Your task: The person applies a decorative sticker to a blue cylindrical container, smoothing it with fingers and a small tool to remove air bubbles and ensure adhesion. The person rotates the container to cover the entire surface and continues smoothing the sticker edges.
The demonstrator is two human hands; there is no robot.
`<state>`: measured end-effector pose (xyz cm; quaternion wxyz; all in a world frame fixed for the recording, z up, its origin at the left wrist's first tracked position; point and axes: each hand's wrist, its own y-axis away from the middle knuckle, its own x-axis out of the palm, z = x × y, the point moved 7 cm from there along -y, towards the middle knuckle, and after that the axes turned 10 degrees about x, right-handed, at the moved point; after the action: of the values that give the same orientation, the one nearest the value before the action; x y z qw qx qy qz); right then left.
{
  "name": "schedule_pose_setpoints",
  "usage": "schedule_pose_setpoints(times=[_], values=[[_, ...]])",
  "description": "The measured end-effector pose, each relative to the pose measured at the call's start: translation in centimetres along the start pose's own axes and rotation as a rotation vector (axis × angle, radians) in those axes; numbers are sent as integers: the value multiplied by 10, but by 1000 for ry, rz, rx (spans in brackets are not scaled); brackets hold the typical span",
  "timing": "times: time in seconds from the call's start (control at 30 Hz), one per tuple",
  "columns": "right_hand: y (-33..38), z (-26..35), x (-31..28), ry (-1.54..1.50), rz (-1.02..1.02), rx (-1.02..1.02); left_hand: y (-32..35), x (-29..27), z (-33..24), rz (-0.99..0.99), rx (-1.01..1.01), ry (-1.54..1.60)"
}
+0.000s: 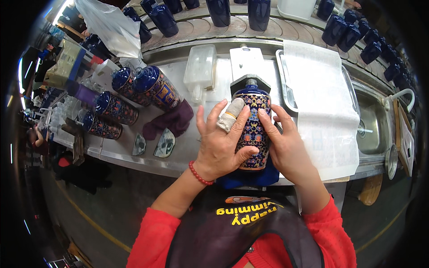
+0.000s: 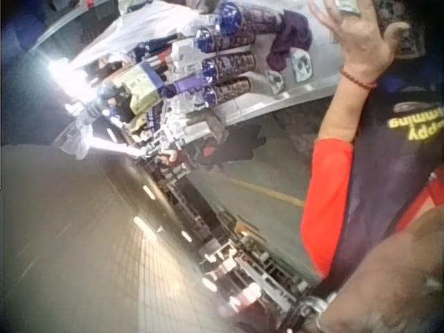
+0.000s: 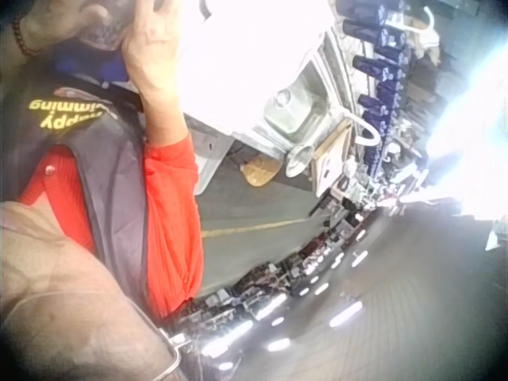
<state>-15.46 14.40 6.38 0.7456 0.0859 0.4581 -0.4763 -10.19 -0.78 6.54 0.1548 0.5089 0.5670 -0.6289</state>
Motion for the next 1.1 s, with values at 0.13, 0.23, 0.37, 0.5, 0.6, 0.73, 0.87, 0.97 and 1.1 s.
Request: schedule_pose_setpoints(times=[0.13, 0.23, 0.37, 0.5, 0.6, 0.73, 0.87, 0.97, 1.1], values=[[-2, 0, 0, -13, 6, -3, -2, 1, 3, 7, 7, 12], [-2, 0, -1, -31, 7, 1, -6, 2, 5, 18, 20, 12], [-1, -1, 0, -43, -1, -11, -14, 2, -1, -16, 86, -1], [-1, -1, 1, -53, -6, -12, -21, 5, -1, 69, 138, -52], [-3, -2, -4, -61, -16, -12, -23, 4, 8, 38, 70, 65], [-14, -8, -11, -9, -22, 22, -22, 3, 17, 18, -2, 36], [-25, -9, -8, 33, 17, -2, -21, 5, 14, 13, 6, 32], [-28, -9, -6, 26, 24, 4, -22, 5, 13, 32, 11, 13], [-29, -10, -6, 13, 11, 8, -25, 3, 11, 29, 24, -12]])
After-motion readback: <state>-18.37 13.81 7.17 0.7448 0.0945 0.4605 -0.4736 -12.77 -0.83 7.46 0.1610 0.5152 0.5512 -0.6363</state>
